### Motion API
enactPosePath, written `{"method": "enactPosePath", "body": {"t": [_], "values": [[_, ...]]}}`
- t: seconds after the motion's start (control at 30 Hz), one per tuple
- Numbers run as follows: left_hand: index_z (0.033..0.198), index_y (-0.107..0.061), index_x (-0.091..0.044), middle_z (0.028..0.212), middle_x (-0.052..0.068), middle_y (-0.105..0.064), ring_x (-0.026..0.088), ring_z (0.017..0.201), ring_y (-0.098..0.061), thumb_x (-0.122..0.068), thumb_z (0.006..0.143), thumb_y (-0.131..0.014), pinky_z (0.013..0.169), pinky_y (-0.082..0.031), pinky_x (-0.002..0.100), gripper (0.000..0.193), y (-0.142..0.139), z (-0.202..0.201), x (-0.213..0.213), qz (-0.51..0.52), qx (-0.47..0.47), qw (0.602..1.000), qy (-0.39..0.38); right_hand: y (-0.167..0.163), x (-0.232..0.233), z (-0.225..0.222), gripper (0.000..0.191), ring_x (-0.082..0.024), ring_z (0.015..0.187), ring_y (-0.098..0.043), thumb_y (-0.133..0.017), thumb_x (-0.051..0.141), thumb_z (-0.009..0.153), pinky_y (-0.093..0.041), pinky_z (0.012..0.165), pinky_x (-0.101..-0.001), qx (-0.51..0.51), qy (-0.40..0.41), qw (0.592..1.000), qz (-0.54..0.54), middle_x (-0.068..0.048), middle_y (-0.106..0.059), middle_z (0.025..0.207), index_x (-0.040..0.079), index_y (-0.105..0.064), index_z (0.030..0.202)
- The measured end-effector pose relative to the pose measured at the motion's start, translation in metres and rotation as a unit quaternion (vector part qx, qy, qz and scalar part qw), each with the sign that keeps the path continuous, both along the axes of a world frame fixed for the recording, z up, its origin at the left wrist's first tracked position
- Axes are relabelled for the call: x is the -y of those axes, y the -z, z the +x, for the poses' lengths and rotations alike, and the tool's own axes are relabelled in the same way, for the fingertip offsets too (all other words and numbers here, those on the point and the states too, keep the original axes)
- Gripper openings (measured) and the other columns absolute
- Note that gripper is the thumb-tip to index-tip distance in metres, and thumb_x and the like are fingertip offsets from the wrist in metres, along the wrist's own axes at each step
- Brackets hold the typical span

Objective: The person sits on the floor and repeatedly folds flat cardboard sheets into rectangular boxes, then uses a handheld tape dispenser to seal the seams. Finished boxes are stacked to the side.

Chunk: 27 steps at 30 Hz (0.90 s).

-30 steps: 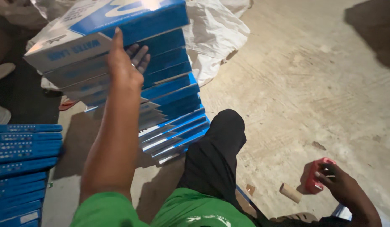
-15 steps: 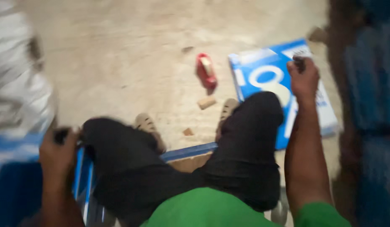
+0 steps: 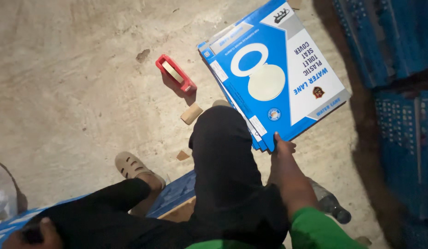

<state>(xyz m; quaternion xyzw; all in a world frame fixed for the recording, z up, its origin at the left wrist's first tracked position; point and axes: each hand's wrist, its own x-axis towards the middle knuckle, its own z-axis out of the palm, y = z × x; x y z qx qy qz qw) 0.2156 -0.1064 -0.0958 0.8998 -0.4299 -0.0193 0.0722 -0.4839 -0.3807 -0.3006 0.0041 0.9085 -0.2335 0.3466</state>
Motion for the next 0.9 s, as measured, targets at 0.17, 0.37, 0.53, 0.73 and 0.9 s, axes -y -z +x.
{"method": "enactPosePath", "body": {"t": [0.17,0.37,0.53,0.73,0.9], "values": [[0.119,-0.067,0.005,0.110,0.023,-0.073,0.032,0.100,-0.073,-0.006,0.097,-0.070,0.098,-0.058,0.041,0.025,-0.008,-0.004,-0.008,-0.027,0.037,0.997,0.060,0.006,0.016,0.006,0.070,-0.037,0.109,-0.069,-0.087,0.010,0.084,-0.062,0.085,-0.0445,0.022,0.011,0.997,-0.068,-0.028,-0.063,0.125,-0.012,-0.046,0.135],[0.107,-0.071,0.001,0.100,0.023,-0.072,0.035,0.094,-0.071,-0.025,0.095,-0.080,0.092,-0.058,0.044,0.030,-0.046,-0.055,0.024,0.032,0.159,0.987,-0.002,-0.009,0.001,-0.004,0.045,-0.033,0.107,-0.068,-0.074,0.007,0.096,-0.060,0.088,-0.0489,0.086,0.020,0.979,-0.186,-0.020,-0.066,0.126,-0.007,-0.055,0.134],[0.098,-0.074,-0.007,0.099,0.018,-0.073,0.035,0.091,-0.070,-0.041,0.100,-0.078,0.083,-0.056,0.047,0.034,-0.078,-0.093,0.055,0.042,0.158,0.985,-0.058,-0.050,0.004,-0.039,0.044,-0.032,0.114,-0.064,-0.056,0.004,0.102,-0.061,0.094,-0.0522,0.255,0.026,0.852,-0.457,-0.016,-0.061,0.134,0.004,-0.051,0.145],[0.109,-0.073,-0.006,0.099,0.017,-0.075,0.033,0.090,-0.073,-0.028,0.093,-0.070,0.081,-0.056,0.043,0.027,-0.091,-0.132,0.129,-0.116,-0.190,0.975,-0.028,-0.139,0.063,-0.062,0.052,-0.031,0.118,-0.061,-0.060,-0.006,0.102,-0.055,0.102,-0.0531,0.181,-0.095,0.806,-0.556,-0.017,-0.058,0.135,0.006,-0.039,0.147],[0.132,-0.057,-0.004,0.108,0.014,-0.074,0.025,0.100,-0.071,-0.036,0.090,-0.077,0.088,-0.056,0.035,0.057,-0.086,-0.186,0.215,-0.232,-0.454,0.860,0.026,-0.242,0.069,-0.029,0.041,-0.030,0.123,-0.064,-0.059,-0.005,0.104,-0.053,0.110,-0.0513,0.247,-0.227,0.671,-0.661,-0.014,-0.063,0.137,0.005,-0.049,0.143]]}}
